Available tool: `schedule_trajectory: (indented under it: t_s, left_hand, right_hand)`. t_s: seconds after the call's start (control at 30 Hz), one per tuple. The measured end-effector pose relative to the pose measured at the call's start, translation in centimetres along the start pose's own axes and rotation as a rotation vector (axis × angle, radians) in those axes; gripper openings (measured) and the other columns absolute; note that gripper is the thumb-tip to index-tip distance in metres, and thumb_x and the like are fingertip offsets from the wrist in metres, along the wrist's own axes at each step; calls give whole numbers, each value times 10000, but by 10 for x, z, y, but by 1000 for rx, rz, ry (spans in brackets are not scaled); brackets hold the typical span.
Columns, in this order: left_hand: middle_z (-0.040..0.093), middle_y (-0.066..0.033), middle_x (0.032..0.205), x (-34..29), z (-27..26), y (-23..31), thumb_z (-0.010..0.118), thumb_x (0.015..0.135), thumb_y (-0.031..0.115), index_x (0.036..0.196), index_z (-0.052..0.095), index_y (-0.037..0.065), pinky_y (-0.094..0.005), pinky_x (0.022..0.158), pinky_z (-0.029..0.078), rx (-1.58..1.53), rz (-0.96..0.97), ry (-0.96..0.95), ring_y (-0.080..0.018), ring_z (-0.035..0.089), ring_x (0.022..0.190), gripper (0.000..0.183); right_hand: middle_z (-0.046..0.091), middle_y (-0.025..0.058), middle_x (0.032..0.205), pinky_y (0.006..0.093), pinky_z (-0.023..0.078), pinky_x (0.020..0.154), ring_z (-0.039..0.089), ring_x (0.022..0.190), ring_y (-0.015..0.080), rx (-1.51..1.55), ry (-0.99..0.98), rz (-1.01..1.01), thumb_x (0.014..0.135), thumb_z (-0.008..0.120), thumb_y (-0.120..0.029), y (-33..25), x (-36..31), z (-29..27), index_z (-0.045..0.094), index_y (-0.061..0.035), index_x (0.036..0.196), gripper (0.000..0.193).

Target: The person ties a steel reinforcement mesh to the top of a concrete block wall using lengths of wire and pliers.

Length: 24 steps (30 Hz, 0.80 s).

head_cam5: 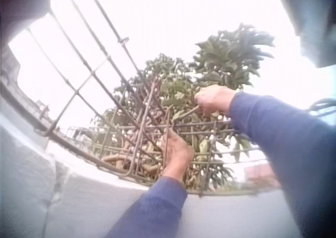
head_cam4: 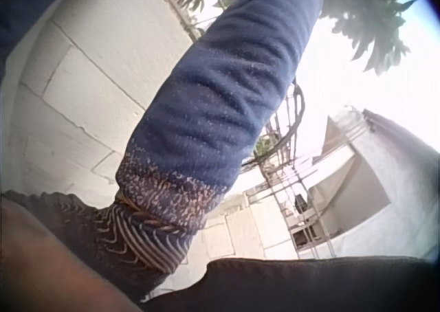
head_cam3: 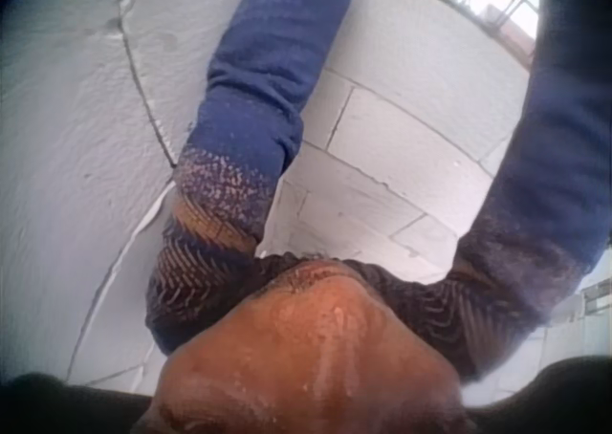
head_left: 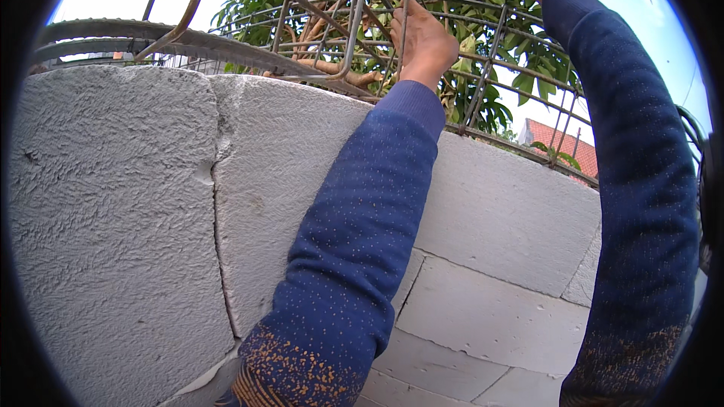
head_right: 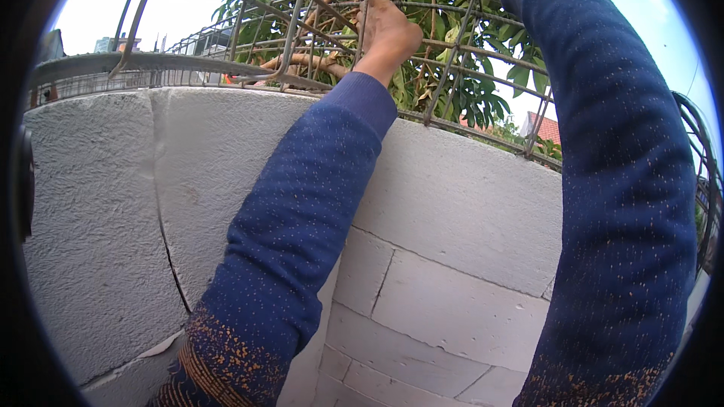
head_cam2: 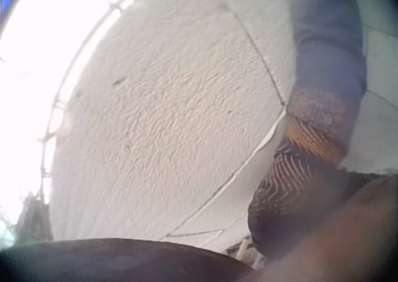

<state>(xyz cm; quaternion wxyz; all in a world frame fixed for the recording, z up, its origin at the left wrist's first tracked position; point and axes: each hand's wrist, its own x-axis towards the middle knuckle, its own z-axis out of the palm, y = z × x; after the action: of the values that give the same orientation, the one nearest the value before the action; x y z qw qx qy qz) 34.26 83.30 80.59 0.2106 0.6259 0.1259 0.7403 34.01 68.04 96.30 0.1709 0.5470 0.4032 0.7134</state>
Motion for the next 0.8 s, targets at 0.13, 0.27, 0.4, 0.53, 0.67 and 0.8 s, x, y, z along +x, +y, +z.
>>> schedule_trajectory:
  t_s: [0.13,0.27,0.4,0.53,0.67,0.8]
  left_hand:
    - [439,-237,1327,0,2,1,774,734,114,1342,305,-9,-435,1125,340,-6,-3,7,-382,436,1286,778]
    - [445,-231,1299,-1,7,2,777,720,109,1308,314,-1,-435,1106,350,42,21,60,-379,451,1251,756]
    - [446,-227,1267,-1,11,4,787,703,104,1278,313,6,-417,1080,360,63,19,70,-367,458,1225,752]
    - [444,-232,1272,-3,10,1,778,715,104,1279,312,1,-425,1088,357,52,28,55,-369,457,1230,739]
    - [442,-233,1287,-2,5,0,769,724,103,1296,305,-1,-433,1096,353,43,16,41,-375,452,1244,744]
    - [434,-232,1309,-3,7,3,764,731,103,1313,300,0,-437,1105,345,33,0,27,-380,443,1261,752]
  right_hand:
    - [718,116,992,433,569,745,695,967,304,35,-44,93,821,625,-177,2,-18,7,715,-116,966,182]
    - [715,95,976,423,560,727,691,954,288,75,-251,209,838,624,-180,-2,-12,4,713,-121,970,170]
    - [689,93,943,429,539,692,675,915,291,40,-241,44,814,651,-122,20,-8,23,698,-118,984,176]
    - [680,112,934,426,541,693,672,910,299,-29,-80,-172,794,661,-72,33,-12,38,690,-99,979,189]
    - [699,140,861,434,549,665,696,823,323,-25,-168,-110,778,665,-66,11,-11,4,706,-59,872,103]
    - [711,172,808,437,557,633,708,751,349,-158,-173,-65,777,653,-108,-6,-17,-17,715,-23,781,105]
